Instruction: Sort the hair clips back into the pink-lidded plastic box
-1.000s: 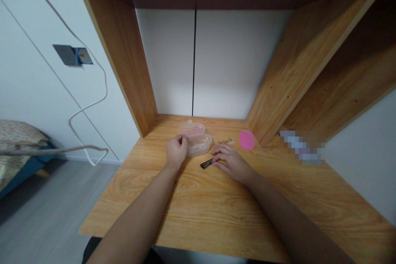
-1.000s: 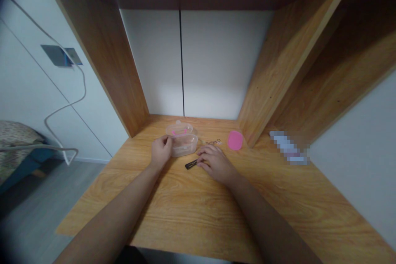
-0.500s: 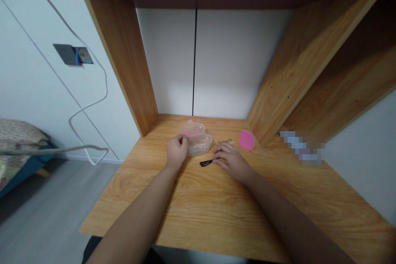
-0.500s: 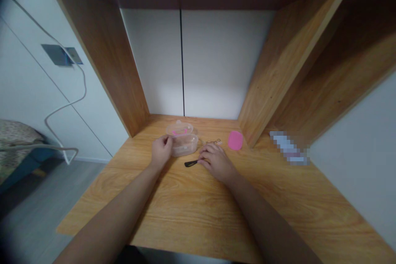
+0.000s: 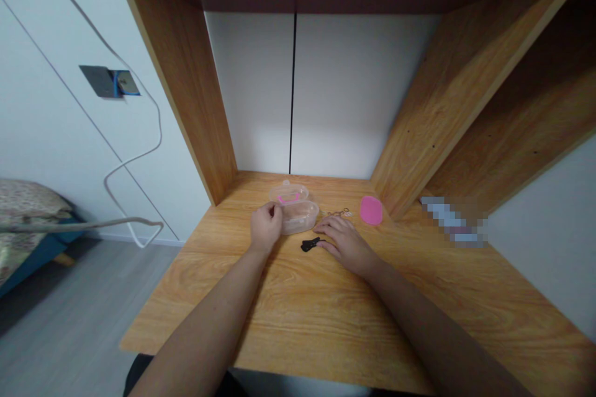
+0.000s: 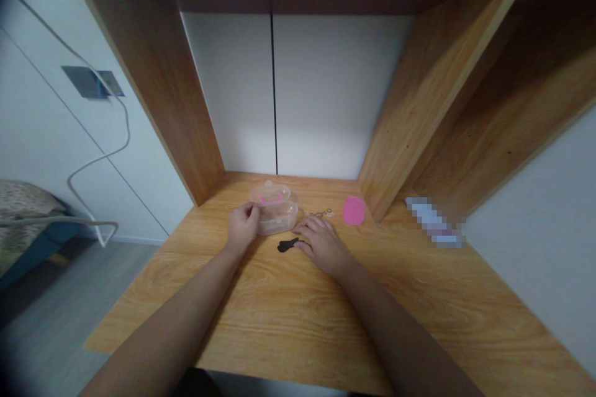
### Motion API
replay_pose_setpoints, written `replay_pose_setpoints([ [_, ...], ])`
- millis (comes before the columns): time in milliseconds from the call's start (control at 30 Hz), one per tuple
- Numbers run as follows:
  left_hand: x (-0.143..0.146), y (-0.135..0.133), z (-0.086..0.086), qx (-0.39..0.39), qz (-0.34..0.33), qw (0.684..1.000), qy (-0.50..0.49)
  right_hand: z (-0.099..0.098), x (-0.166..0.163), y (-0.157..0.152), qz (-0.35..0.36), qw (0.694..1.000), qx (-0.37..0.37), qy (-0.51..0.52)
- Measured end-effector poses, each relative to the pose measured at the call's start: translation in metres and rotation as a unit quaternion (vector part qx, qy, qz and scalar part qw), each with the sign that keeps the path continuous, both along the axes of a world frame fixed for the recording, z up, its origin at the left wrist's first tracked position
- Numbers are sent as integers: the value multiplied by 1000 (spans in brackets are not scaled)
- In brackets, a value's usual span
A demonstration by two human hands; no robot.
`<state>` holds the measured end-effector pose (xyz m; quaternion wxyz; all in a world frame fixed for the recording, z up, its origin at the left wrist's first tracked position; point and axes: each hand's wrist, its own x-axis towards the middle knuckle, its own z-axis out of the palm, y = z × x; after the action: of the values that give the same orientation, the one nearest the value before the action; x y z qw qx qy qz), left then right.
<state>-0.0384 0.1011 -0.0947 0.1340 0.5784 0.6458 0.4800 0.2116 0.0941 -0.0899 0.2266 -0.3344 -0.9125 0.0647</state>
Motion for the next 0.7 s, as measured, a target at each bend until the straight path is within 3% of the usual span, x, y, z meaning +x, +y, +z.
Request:
replay_pose_setpoints([
  [700, 0, 2, -3, -3, -13, 1000, 0, 0, 0, -5, -24, 998, -54, 2],
])
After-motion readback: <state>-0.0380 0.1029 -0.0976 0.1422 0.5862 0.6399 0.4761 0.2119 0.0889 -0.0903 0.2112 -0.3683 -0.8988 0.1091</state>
